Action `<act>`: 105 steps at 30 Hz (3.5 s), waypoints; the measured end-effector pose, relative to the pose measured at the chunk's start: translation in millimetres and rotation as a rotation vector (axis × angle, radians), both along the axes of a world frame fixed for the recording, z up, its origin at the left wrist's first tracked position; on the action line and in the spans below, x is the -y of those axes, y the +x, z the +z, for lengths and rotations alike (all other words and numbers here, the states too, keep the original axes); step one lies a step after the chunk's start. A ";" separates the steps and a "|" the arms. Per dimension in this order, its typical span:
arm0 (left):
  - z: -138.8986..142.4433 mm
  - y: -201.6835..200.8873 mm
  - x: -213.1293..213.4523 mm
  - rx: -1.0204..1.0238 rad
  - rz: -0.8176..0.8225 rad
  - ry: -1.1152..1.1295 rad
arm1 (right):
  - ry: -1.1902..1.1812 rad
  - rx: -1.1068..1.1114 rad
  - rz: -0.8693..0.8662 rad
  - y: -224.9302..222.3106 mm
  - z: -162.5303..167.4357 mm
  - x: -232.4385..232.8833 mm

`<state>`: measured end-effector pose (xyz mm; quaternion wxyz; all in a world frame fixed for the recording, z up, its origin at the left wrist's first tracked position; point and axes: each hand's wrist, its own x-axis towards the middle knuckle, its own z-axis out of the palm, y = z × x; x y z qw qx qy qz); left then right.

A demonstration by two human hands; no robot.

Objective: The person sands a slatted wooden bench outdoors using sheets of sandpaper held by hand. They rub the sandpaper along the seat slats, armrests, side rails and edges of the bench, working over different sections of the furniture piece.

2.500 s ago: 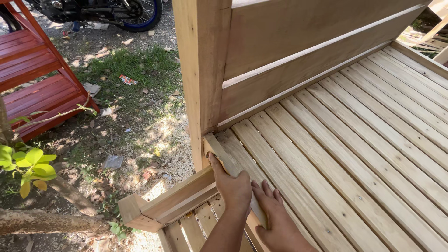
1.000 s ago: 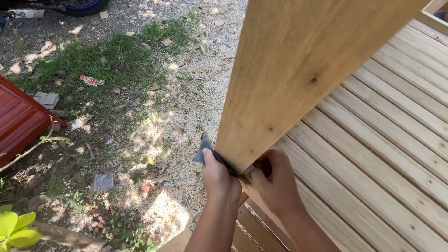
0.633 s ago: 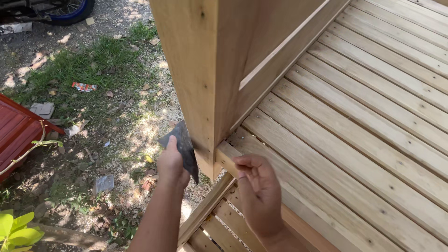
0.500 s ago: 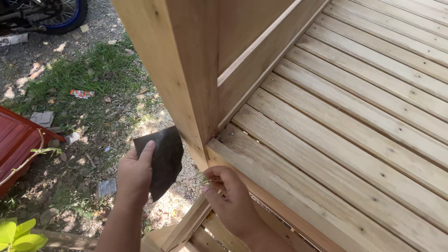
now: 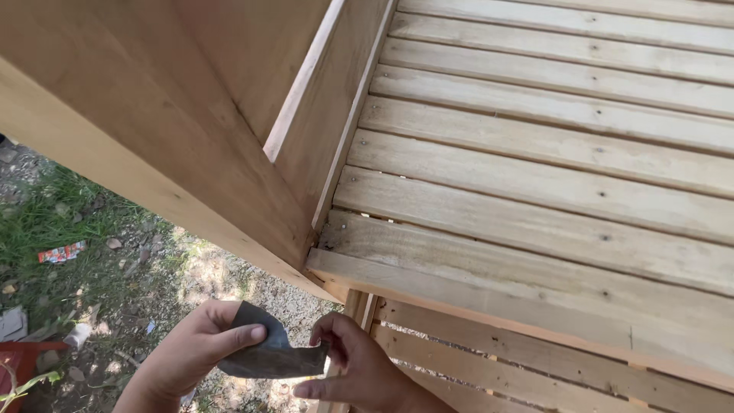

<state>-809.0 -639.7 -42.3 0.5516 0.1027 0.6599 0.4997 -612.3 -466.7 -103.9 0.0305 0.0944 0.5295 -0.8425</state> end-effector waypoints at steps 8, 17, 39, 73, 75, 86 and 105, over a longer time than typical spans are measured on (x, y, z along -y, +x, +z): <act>-31.0 -22.6 -18.2 -0.664 -0.144 -0.433 | 0.193 0.351 -0.301 1.7 -44.8 100.2; -11.9 -16.9 -26.0 -0.861 -0.045 -0.398 | 0.711 0.696 -0.190 -69.6 7.4 28.3; 4.6 -0.8 -71.6 -0.670 0.232 -0.011 | 0.928 0.678 0.079 -90.2 34.6 15.4; 13.1 8.2 -79.5 -0.687 0.269 -0.143 | 0.944 0.720 0.177 -101.6 34.8 4.5; 12.7 8.0 -79.4 -0.772 0.271 -0.072 | 0.942 0.707 0.171 -100.0 40.7 5.7; 14.0 8.8 -79.2 -0.722 0.258 -0.057 | 0.980 0.688 0.116 -105.2 19.0 25.2; -3.7 -5.1 -68.1 -0.929 0.180 -0.126 | 0.884 0.659 0.064 -100.0 46.8 19.6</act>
